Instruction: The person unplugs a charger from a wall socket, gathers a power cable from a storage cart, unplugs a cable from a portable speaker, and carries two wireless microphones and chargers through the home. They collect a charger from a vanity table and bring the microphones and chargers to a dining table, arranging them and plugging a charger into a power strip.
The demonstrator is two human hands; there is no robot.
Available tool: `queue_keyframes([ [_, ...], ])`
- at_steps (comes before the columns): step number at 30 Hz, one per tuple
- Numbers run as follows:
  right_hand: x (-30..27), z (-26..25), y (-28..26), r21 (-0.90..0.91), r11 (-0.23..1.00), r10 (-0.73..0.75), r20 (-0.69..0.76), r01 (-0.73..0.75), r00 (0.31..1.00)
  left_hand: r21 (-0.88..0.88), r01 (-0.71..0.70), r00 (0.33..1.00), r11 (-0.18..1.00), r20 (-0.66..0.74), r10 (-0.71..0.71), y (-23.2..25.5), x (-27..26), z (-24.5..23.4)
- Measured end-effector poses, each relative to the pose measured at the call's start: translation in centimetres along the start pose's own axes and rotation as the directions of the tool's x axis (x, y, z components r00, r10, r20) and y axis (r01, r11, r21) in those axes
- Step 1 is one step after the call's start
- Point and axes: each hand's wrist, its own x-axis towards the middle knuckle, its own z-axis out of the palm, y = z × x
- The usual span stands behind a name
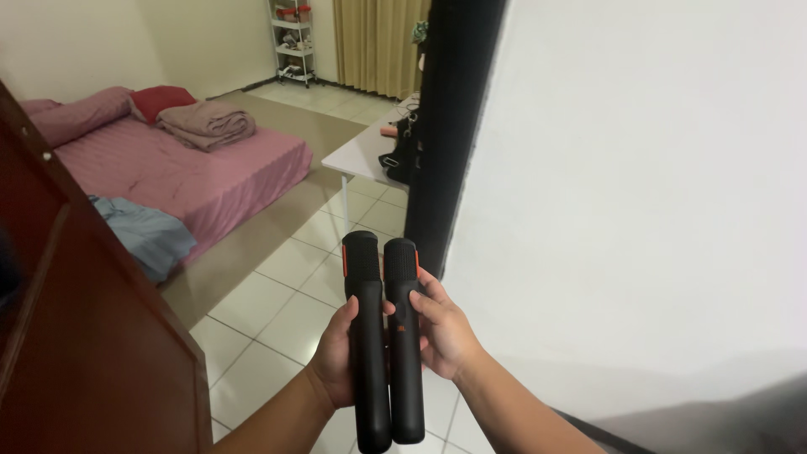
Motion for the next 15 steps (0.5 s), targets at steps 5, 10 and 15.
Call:
queue_keyframes([
  [5,12.1,-1.2,-0.8,0.072,0.997,-0.006,0.090,-0.001,0.996,0.000,-0.007,0.995,1.000,-0.099,0.007,7.1,6.1,-4.8],
  [10,25.8,-0.8,-2.9,0.071,0.997,0.021,0.267,-0.041,0.964,0.004,-0.122,0.992,0.992,-0.035,0.123,15.3,12.5,-11.8],
  [15,38.5,2.3,-6.2,0.006,0.996,0.088,0.251,-0.092,0.964,-0.023,-0.202,0.954,0.979,-0.229,0.192,23.8,18.2,-16.4],
])
